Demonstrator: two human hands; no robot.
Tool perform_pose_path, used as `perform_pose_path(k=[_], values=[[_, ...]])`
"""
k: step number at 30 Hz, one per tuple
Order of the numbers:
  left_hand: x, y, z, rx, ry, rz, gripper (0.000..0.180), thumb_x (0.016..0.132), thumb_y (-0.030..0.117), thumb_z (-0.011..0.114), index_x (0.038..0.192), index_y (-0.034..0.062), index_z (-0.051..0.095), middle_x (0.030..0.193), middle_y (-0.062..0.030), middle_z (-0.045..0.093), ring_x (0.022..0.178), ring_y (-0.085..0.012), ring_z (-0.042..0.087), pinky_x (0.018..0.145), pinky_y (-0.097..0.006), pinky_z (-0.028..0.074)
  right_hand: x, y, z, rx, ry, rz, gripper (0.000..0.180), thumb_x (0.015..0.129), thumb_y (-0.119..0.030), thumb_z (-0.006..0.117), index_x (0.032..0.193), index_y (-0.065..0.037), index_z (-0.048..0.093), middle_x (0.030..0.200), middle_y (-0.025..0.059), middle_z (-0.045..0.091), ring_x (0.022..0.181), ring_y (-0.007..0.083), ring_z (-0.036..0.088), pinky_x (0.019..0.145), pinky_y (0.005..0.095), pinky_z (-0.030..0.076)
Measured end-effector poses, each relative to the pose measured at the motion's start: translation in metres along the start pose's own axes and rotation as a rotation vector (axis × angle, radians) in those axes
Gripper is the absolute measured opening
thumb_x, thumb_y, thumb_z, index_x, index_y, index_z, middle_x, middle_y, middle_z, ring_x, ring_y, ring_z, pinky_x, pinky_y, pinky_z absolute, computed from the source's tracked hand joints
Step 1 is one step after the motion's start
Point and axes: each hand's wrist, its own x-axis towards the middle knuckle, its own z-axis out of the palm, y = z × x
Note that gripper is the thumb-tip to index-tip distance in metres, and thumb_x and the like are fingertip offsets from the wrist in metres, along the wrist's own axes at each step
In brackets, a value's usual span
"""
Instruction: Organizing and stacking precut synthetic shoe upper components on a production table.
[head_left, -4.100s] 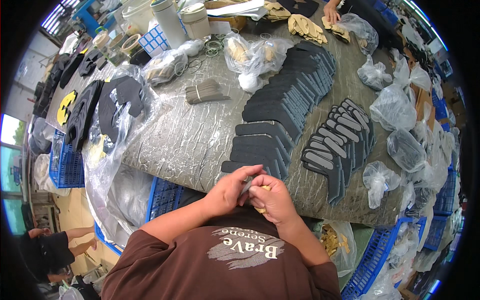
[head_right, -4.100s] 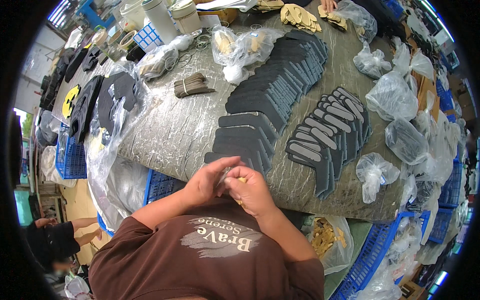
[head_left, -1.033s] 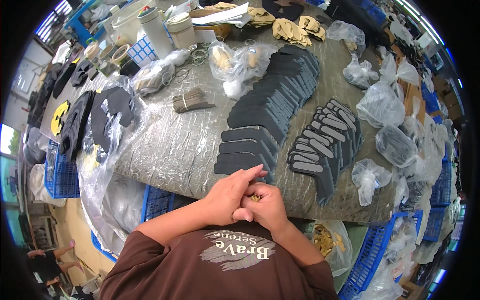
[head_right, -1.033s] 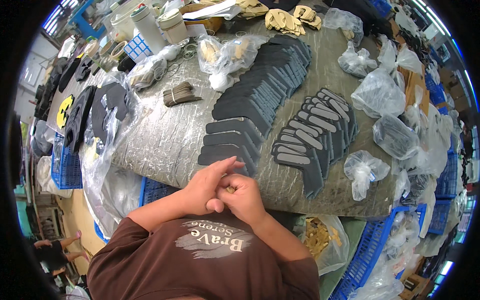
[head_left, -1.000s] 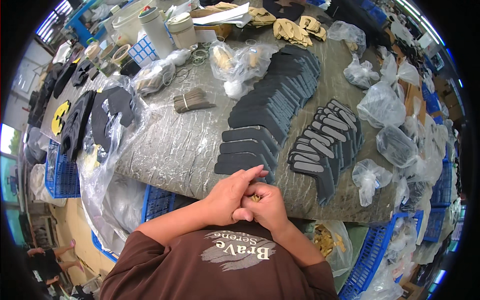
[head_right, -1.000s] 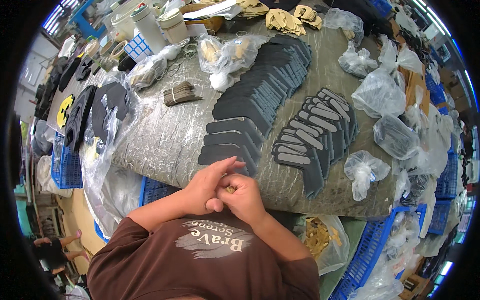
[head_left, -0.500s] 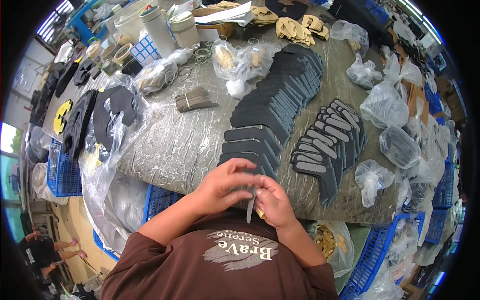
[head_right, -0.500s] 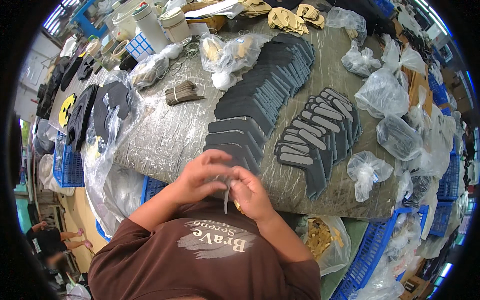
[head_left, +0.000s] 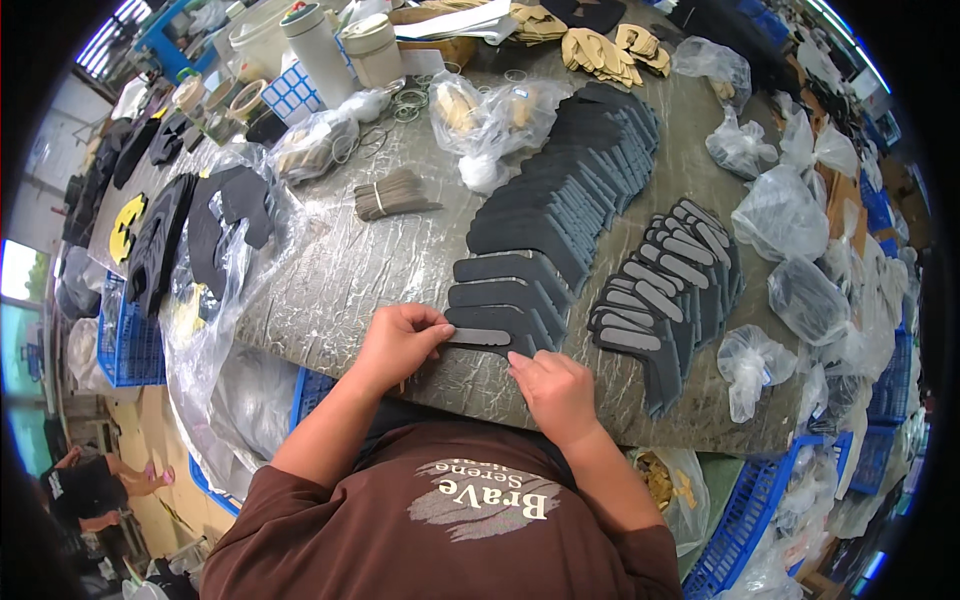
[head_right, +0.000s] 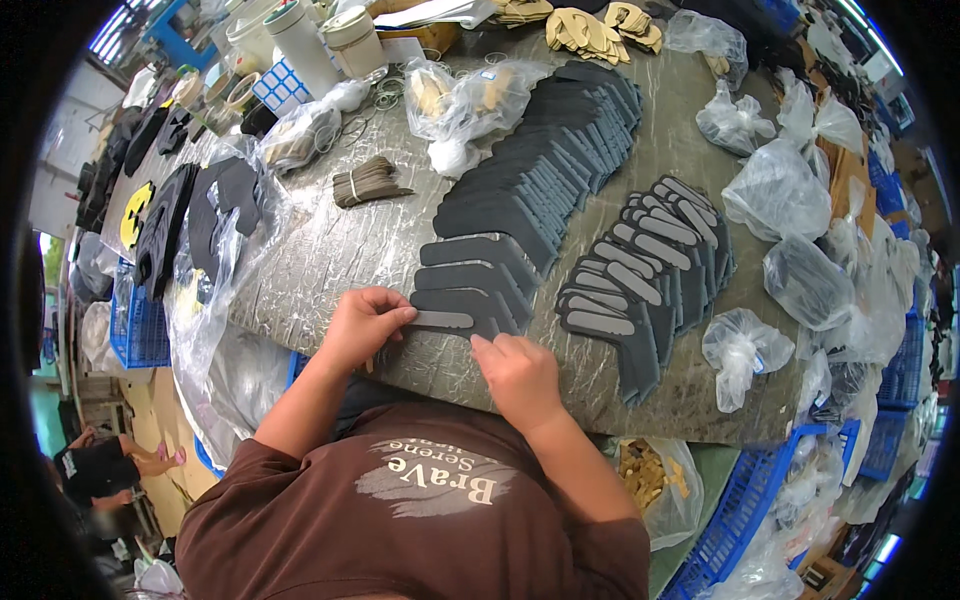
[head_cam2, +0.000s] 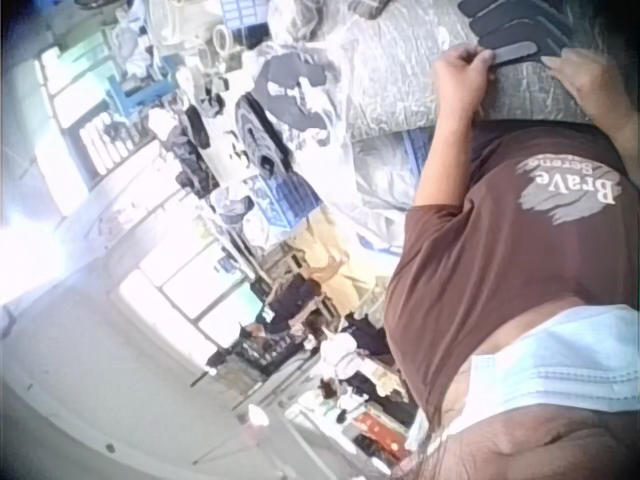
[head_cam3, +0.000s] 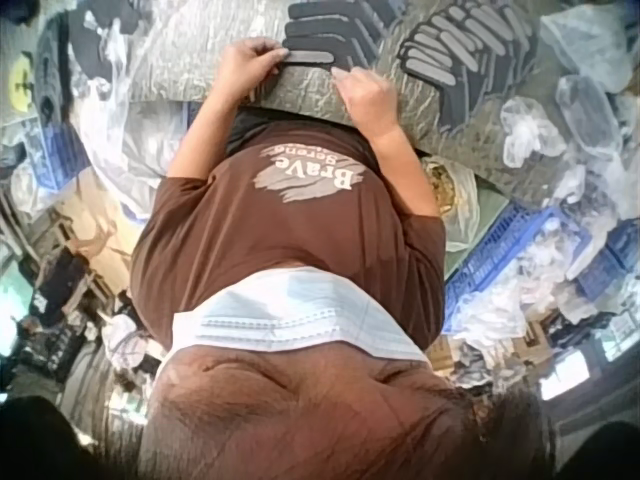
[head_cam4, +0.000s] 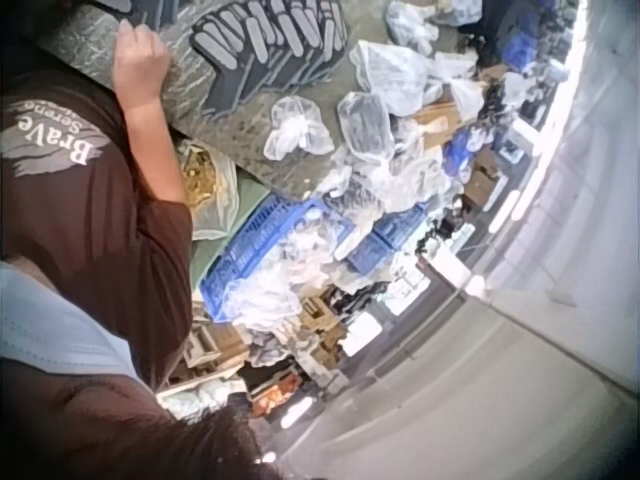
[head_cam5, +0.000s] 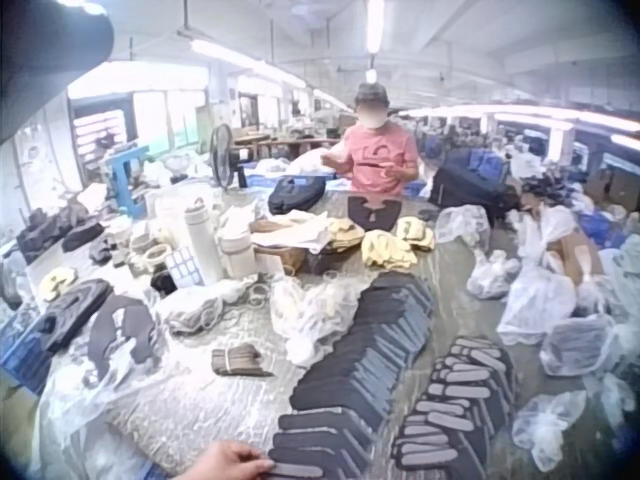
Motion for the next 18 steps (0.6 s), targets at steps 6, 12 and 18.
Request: perform_pose_path(k=[6,12,18], values=[[0.0025,0.0024,0.0024,0.044,-0.003,-0.020,0.012,0.079,0.009,0.069,0.081,-0.0025,0.067,0.065,-0.0027,0.063,0.053,-0.0075,0.055,0.050,-0.022,0.044,-0.0010,-0.0022,0.0027,-0.075,-0.031,-0.022,0.012,0.075,-0.010,0.066,0.085,-0.006,0.065,0.074,0.0048,0.055,0.058,0.0201,0.056,0.049,0.0342,0.046],[0.0036,0.0029,0.0048,0.113,0.029,-0.003,0.015,0.079,0.012,0.069,0.081,-0.0022,0.068,0.062,-0.0053,0.063,0.052,-0.0090,0.057,0.049,-0.024,0.045,0.0010,-0.0001,0.0035,-0.131,-0.030,-0.114,0.011,0.073,-0.008,0.063,0.083,-0.004,0.064,0.103,0.0037,0.064,0.057,0.0165,0.055,0.050,0.0322,0.046],[0.0027,0.0031,0.0056,0.314,0.083,0.138,0.015,0.076,0.016,0.071,0.080,0.0014,0.070,0.063,-0.0090,0.064,0.057,-0.0147,0.061,0.054,-0.029,0.047,0.0023,-0.0014,0.0040,-0.131,-0.090,-0.096,0.014,0.070,-0.009,0.060,0.083,-0.005,0.064,0.112,0.0027,0.063,0.057,0.0156,0.055,0.051,0.0310,0.047]])
